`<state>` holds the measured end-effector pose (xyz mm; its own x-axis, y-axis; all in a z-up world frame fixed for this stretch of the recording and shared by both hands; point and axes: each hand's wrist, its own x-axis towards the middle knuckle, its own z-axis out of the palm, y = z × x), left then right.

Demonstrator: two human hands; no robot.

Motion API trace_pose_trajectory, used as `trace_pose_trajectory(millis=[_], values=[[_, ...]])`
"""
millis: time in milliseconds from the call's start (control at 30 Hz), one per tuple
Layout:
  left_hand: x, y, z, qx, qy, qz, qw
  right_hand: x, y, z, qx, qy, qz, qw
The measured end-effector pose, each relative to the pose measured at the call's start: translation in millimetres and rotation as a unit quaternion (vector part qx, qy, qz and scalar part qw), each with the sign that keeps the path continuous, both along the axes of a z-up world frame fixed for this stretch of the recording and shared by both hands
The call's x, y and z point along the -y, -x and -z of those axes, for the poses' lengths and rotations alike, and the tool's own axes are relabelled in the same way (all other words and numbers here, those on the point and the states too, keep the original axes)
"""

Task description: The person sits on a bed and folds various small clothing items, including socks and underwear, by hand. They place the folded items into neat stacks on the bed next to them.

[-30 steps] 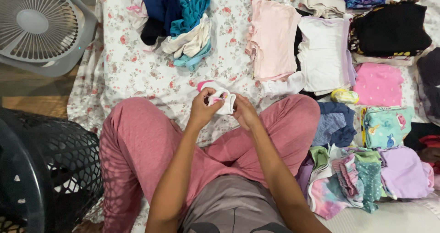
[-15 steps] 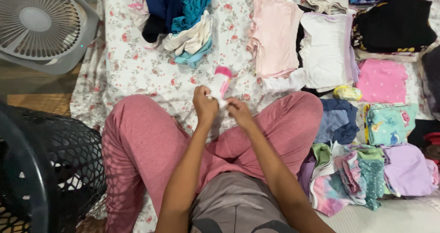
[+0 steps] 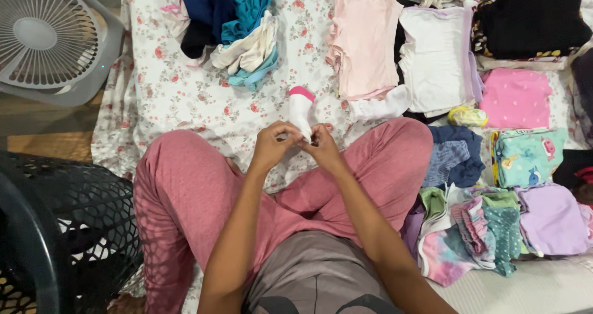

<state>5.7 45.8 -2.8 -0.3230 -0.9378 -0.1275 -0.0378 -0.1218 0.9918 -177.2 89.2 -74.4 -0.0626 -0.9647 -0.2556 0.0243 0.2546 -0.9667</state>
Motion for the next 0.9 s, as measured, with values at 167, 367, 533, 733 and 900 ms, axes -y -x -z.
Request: trace_pose_trajectory(millis=[167,367,533,733,900], values=[[-14,17,4,0.127,0.050,0.051,0.989,5,-1,15,-0.088,0.090,0.163,0.979],[-14,42,-4,0.016,0.002,0.013,1.000,0,12,-5,-0.244,0.091,0.202,0.944],[8,88,-10,0.013,0.067,-0.081,0.994,-1,23,-77,-0.246,0.131,0.037,0.960],[61,169,-5,0.121,0.218,-0.042,0.967,26,115,-134,-0.450,0.201,0.160,0.856],[92,224,17,0.244,0.139,0.118,0.952,68,176,-77,-0.560,-0.017,-0.080,0.825]])
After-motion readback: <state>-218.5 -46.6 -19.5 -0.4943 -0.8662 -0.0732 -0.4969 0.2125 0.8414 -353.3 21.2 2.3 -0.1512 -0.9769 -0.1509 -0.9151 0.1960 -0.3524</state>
